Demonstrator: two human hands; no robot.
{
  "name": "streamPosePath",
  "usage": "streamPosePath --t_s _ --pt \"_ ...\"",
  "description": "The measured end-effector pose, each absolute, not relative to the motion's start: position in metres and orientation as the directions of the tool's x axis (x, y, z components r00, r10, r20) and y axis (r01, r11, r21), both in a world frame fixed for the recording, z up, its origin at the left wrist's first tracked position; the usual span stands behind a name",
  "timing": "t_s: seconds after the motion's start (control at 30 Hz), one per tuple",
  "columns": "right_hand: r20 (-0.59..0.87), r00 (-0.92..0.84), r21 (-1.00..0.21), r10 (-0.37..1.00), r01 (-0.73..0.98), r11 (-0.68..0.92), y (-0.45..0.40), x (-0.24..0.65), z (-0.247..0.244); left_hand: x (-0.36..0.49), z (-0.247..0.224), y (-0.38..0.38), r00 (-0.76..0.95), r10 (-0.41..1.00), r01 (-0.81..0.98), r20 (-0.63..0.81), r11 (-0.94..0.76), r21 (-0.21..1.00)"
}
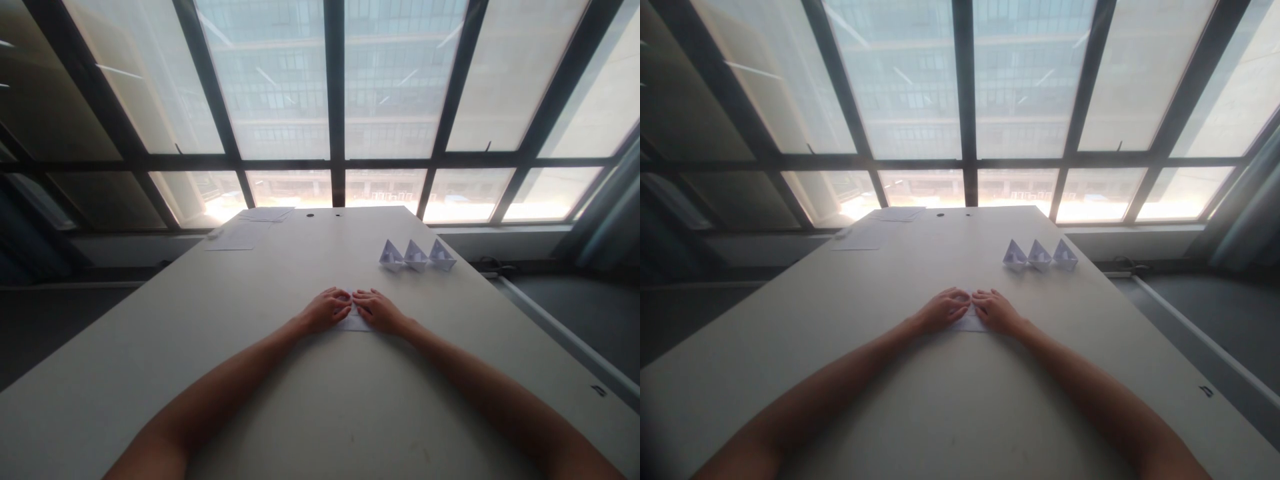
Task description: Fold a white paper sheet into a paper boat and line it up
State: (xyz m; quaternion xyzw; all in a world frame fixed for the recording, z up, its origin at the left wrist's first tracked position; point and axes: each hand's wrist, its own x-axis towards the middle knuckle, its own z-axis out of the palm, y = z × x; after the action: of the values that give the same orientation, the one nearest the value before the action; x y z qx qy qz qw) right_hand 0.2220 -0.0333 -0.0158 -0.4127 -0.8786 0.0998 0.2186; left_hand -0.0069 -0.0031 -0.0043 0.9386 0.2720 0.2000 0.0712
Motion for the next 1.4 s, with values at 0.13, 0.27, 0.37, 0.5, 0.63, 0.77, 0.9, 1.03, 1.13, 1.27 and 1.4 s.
streamPosePath --t_s 0.13,0.27,0.37,0.5,0.63,0.77,0.9,1.03,1.13,1.27,1.4 --pt "0.307 -0.560 -0.295 0.769 0.712 0.637 -0.036 0.220 -0.009 -0.006 -0.009 -0.002 0.718 0.597 0.568 0.359 -0.800 0.195" --pt "0.363 -0.517 -0.302 0.776 0.722 0.622 -0.037 0.220 -0.009 -0.007 -0.016 0.003 0.726 0.622 0.593 0.293 -0.782 0.193" --pt "0.380 -0.510 -0.321 0.772 0.710 0.627 -0.036 0.221 -0.012 -0.007 -0.019 0.006 0.754 0.616 0.581 0.228 -0.787 0.208" --pt "0.394 -0.474 -0.326 0.787 0.729 0.602 -0.035 0.220 -0.018 -0.008 -0.020 0.007 0.784 0.592 0.551 0.185 -0.802 0.232" --pt "0.264 -0.490 -0.289 0.831 0.782 0.553 -0.033 0.219 -0.023 -0.008 -0.018 0.006 0.797 0.568 0.518 0.206 -0.818 0.251" --pt "0.162 -0.403 -0.263 0.901 0.862 0.433 -0.029 0.220 -0.027 -0.007 -0.017 0.005 0.783 0.586 0.533 0.206 -0.804 0.262" --pt "0.171 -0.290 -0.278 0.942 0.902 0.329 -0.027 0.222 -0.029 -0.007 -0.016 0.005 0.777 0.594 0.540 0.209 -0.800 0.262" --pt "0.183 -0.403 -0.300 0.897 0.846 0.441 -0.029 0.223 -0.026 -0.009 -0.018 0.006 0.787 0.587 0.537 0.192 -0.804 0.255" --pt "0.155 -0.508 -0.313 0.847 0.788 0.530 -0.031 0.222 -0.021 -0.009 -0.022 0.007 0.789 0.593 0.554 0.161 -0.800 0.230" --pt "0.142 -0.486 -0.314 0.862 0.804 0.505 -0.033 0.220 -0.018 -0.010 -0.026 0.008 0.725 0.677 0.656 0.128 -0.735 0.174" --pt "0.139 -0.481 -0.312 0.866 0.808 0.499 -0.033 0.219 -0.017 -0.010 -0.030 0.009 0.636 0.764 0.749 0.106 -0.645 0.152"
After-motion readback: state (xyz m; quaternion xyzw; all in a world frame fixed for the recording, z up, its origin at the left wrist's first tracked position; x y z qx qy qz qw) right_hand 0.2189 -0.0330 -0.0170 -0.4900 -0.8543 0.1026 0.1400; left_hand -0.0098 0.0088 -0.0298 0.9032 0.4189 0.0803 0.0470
